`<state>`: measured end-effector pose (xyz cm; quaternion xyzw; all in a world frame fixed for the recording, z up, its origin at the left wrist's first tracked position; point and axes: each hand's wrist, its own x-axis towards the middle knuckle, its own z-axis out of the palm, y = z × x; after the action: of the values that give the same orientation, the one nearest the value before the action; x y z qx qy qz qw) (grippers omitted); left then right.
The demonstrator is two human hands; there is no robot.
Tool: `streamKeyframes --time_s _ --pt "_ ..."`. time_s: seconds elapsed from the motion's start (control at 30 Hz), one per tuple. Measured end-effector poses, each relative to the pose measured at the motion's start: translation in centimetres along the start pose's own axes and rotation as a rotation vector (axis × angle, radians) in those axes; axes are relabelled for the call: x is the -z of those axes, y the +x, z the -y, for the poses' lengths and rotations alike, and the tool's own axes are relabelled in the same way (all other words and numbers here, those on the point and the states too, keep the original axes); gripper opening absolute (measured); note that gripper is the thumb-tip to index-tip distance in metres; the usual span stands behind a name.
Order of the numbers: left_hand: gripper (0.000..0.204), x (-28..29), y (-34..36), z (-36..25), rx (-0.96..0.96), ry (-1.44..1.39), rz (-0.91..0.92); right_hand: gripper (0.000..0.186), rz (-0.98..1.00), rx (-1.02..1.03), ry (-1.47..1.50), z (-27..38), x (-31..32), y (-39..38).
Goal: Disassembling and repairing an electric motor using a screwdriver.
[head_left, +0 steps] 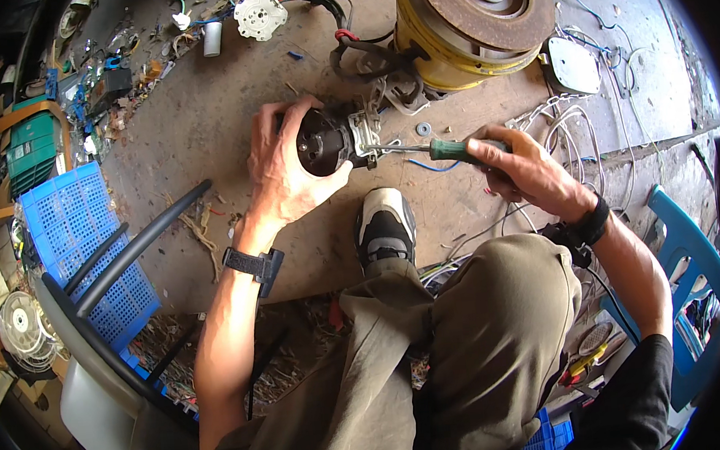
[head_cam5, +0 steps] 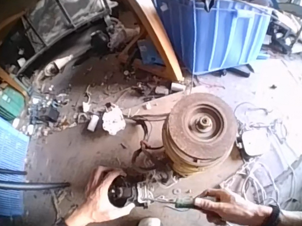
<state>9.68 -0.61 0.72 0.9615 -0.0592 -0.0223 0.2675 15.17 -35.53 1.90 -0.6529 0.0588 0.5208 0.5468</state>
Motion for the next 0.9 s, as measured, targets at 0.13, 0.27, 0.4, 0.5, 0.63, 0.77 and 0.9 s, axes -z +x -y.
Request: streamKeyframes --time_s 0.13,0.27,0.4,0.5,0.63,0.77,0.9 --pt "0.082 0.1 0.1 -0.1 0.002 0.010 0.013 0.053 0.492 -0.392 0.522 -0.3 3.0 2.2" --pt "0.082 0.2 -0.1 0.0 -0.001 -0.005 0.027 0.041 0.004 0.545 -0.668 -1.1 1.6 1.8" --pt "0.082 0.3 0.0 -0.1 -0.017 0.002 0.026 0.040 -0.255 0.956 -0.907 -1.4 1.1 2.4" --pt "0.081 0.4 -0.1 0.0 0.016 0.009 0.026 0.046 -0.070 0.502 -0.486 0.3 0.9 2.3" --pt "0.081 0.3 0.1 -0.3 0.002 -0.007 0.020 0.062 0.221 -0.152 -0.168 2.0 1.9 1.7" --pt "0.084 0.8 0.1 -0.6 0.028 0.016 0.074 0.034 -0.108 0.672 -0.874 0.8 1.4 2.3" --pt "0.084 0.3 0.3 -0.8 0.037 0.017 0.091 0.029 -0.195 0.755 -0.883 1.3 1.2 1.8"
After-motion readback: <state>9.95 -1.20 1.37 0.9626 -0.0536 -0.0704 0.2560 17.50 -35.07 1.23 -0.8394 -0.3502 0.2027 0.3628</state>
